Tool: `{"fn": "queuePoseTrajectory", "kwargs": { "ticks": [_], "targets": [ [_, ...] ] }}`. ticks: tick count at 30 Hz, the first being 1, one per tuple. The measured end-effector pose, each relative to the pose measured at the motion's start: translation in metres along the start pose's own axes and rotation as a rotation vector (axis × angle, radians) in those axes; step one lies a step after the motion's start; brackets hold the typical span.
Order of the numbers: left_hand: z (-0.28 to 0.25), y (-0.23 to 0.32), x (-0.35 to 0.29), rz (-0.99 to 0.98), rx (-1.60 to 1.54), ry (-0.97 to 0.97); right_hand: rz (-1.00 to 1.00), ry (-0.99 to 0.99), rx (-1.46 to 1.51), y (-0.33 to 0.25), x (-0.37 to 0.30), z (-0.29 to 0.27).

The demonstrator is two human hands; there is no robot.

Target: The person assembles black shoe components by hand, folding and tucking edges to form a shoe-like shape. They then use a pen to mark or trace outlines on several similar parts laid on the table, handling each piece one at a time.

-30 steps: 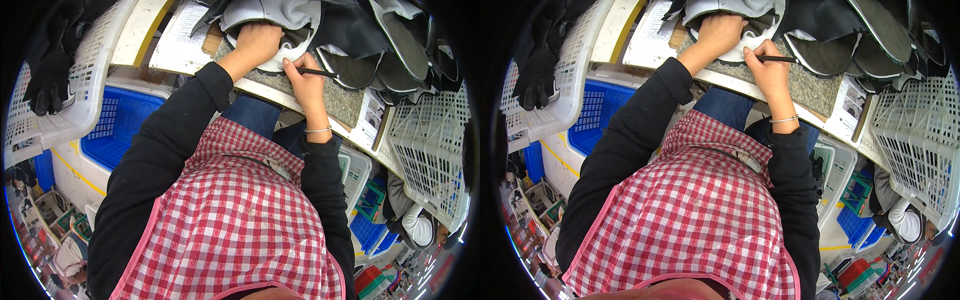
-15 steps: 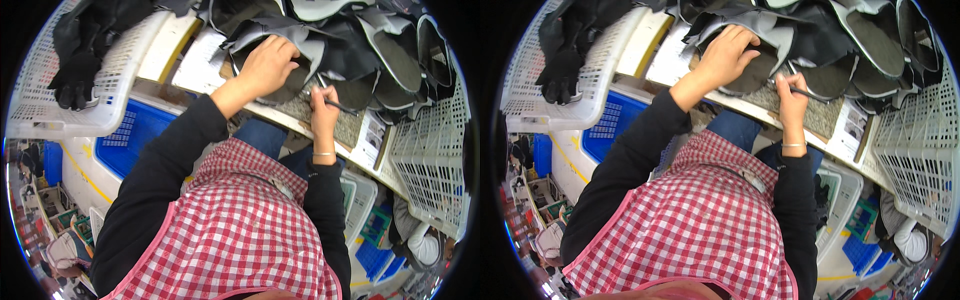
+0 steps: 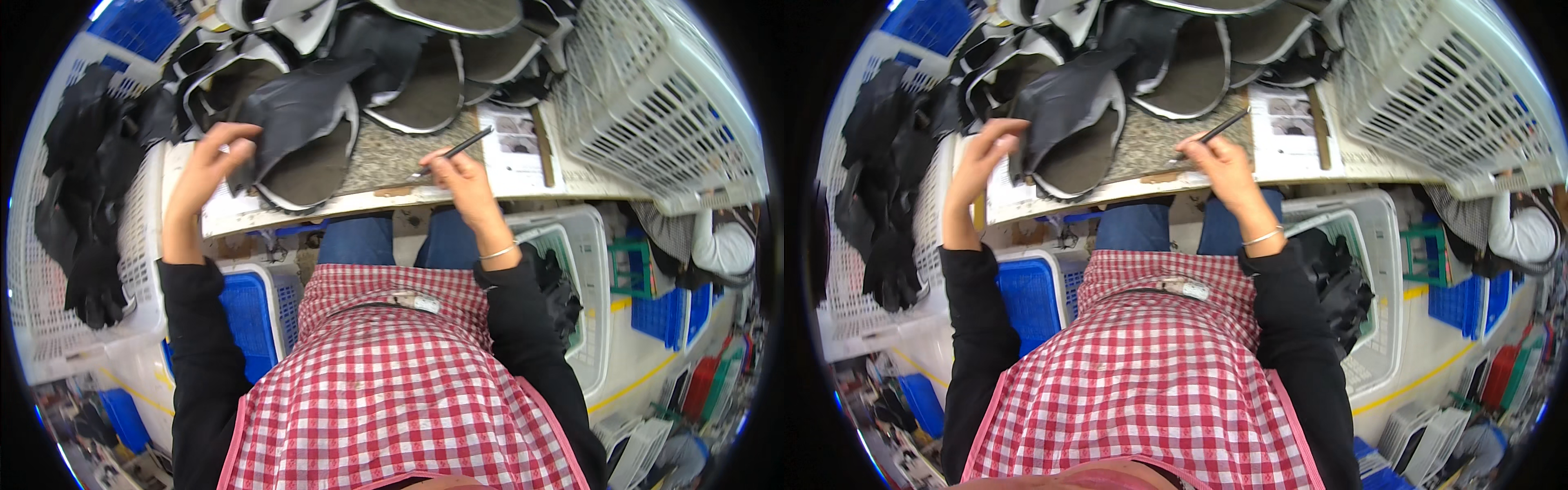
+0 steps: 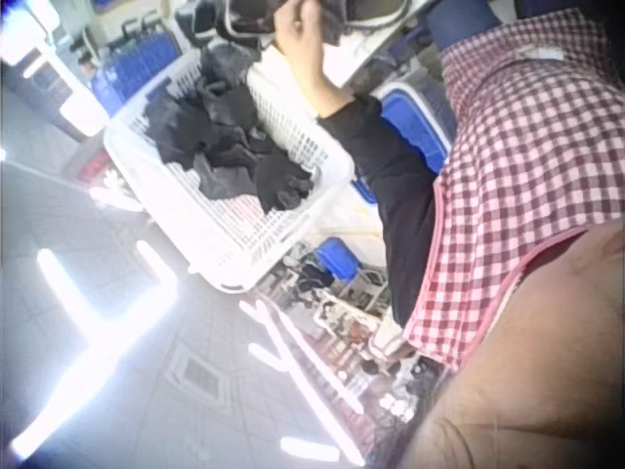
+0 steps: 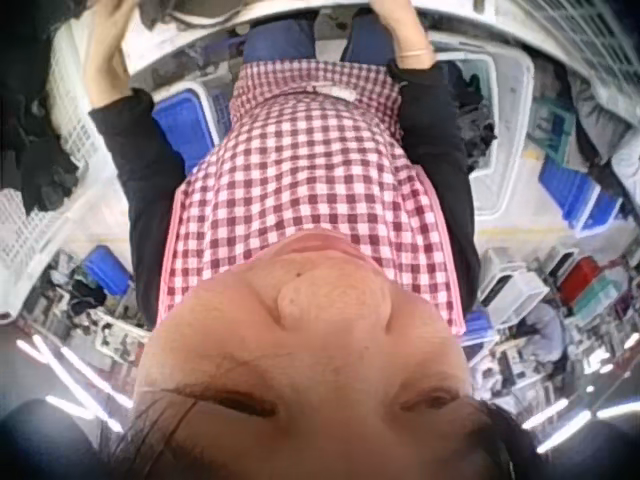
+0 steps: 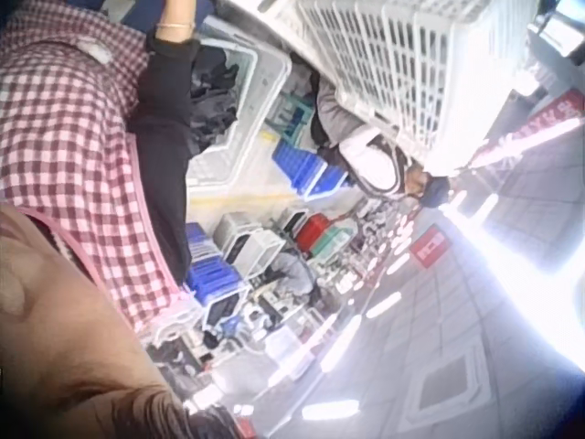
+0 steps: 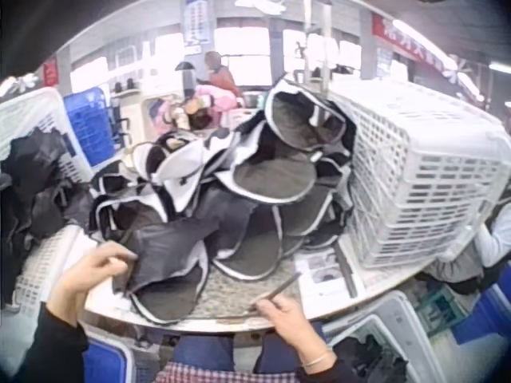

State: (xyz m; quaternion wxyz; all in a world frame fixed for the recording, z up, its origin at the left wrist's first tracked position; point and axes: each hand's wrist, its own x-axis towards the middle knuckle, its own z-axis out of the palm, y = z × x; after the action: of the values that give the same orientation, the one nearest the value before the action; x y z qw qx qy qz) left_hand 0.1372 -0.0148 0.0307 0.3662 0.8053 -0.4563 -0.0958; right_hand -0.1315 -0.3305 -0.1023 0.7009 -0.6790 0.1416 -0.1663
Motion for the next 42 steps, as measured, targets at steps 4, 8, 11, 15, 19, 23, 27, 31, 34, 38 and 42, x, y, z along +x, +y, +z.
{"fn": "queuePoseTrajectory", "kwargs": {
  "ticks": [4,8,11,15,19,23,27,31,34,38,42],
  "targets": [
    [-0.015,-0.045,0.046,-0.092,0.171,0.266,0.046,0.208,-0.418,-0.01,-0.033,-0.093],
    [0.009,-0.091,0.105,-0.256,0.131,0.078,0.192,0.187,-0.787,-0.017,-0.036,-0.129],
    [0.029,-0.088,0.128,-0.458,0.075,0.02,0.157,0.224,-0.918,-0.013,-0.009,-0.126],
    [0.029,-0.046,0.116,-0.415,0.043,-0.013,0.121,0.261,-0.932,0.007,0.049,-0.118],
    [0.01,0.016,0.069,-0.265,0.014,0.022,-0.136,0.428,-0.759,0.028,0.073,-0.116],
    [-0.01,0.102,0.012,-0.005,-0.143,0.173,-0.189,0.459,-0.473,0.014,0.039,-0.107],
    [-0.001,0.169,-0.005,0.41,0.385,0.129,-0.321,-0.132,0.119,-0.023,-0.008,-0.063],
    [0.075,0.171,-0.002,0.431,0.797,0.149,-0.185,-0.332,0.163,-0.04,-0.028,-0.004],
    [0.141,0.152,-0.029,0.03,0.496,0.211,-0.059,-0.303,0.152,-0.036,-0.044,0.018],
    [0.172,0.137,-0.056,0.134,0.209,0.326,-0.022,-0.331,0.259,-0.03,-0.06,0.017],
    [0.159,0.144,-0.062,0.236,0.244,0.353,0.005,-0.427,0.638,-0.03,-0.065,0.007]
  ]
}}
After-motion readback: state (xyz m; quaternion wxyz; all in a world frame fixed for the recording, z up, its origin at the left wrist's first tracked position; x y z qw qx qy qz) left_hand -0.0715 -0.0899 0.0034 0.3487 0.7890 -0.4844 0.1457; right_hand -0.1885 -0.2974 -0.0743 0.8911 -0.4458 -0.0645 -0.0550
